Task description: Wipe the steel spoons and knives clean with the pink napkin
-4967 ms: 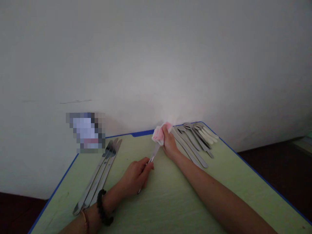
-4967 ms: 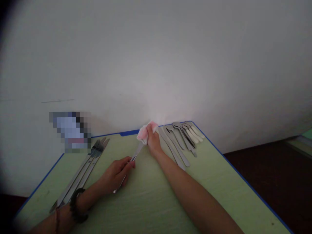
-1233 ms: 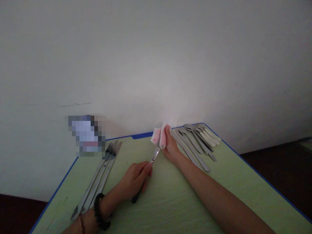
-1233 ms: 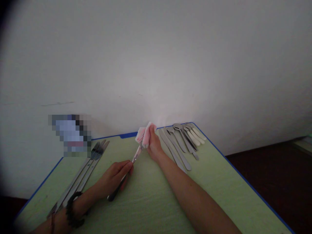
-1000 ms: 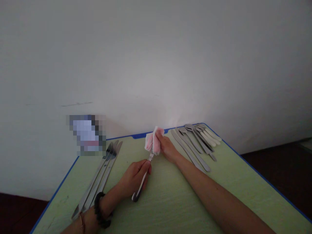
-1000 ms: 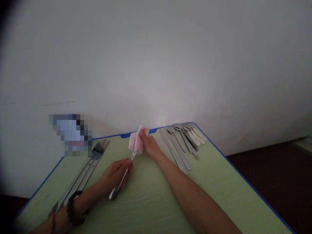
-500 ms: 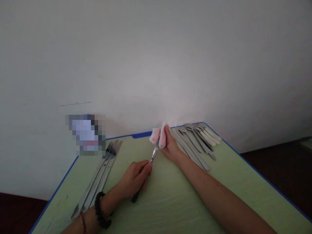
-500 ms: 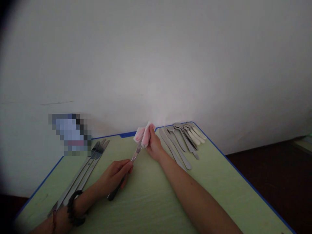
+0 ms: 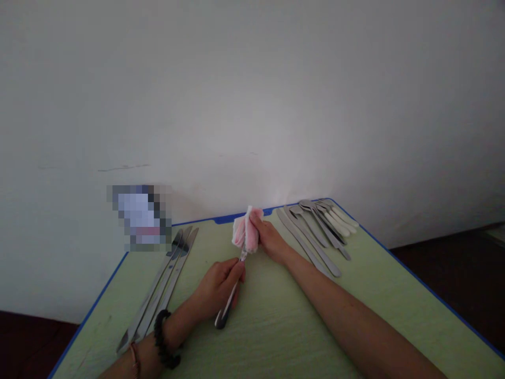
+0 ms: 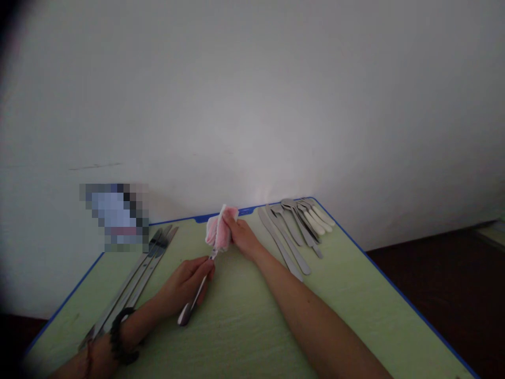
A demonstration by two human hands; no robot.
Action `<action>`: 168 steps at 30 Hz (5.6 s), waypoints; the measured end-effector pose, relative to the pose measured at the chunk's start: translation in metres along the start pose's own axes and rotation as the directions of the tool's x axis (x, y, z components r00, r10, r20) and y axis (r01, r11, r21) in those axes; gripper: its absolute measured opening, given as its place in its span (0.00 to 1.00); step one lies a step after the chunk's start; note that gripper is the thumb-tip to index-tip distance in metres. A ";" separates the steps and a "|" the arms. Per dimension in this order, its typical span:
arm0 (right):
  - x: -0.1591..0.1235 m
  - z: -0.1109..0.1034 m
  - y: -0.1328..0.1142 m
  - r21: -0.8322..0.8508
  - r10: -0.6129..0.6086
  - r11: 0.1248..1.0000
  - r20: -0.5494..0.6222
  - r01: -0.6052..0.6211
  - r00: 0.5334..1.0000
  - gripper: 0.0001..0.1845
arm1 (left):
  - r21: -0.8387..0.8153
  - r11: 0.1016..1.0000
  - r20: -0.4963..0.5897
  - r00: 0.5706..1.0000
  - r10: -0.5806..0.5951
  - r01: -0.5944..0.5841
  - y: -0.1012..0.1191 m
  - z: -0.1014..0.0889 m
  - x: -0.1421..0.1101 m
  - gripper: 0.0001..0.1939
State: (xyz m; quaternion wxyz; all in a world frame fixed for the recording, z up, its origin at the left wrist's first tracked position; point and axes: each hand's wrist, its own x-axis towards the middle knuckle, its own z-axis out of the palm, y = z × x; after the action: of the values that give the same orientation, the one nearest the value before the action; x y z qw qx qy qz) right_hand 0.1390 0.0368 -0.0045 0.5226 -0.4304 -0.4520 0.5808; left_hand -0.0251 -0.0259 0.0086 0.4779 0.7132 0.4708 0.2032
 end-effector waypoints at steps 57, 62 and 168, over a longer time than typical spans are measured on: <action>0.010 0.005 0.003 0.442 0.067 0.897 -0.110 -0.012 0.992 0.16 | 0.124 0.989 0.021 0.997 0.081 -0.083 -0.001 -0.001 0.000 0.18; 0.010 0.005 0.004 0.411 0.059 0.911 -0.099 -0.013 0.993 0.19 | 0.114 0.990 0.027 0.996 0.084 -0.087 -0.002 -0.001 0.001 0.19; 0.004 -0.008 -0.004 -0.029 -0.033 0.999 0.075 0.035 0.997 0.25 | 0.071 0.990 -0.059 0.991 0.122 -0.118 0.001 0.001 0.001 0.16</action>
State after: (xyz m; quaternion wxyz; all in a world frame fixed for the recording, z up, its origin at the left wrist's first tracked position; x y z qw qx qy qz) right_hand 0.1472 0.0411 -0.0028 0.5085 -0.4085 -0.4871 0.5808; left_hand -0.0233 -0.0258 0.0086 0.4252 0.7492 0.4487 0.2380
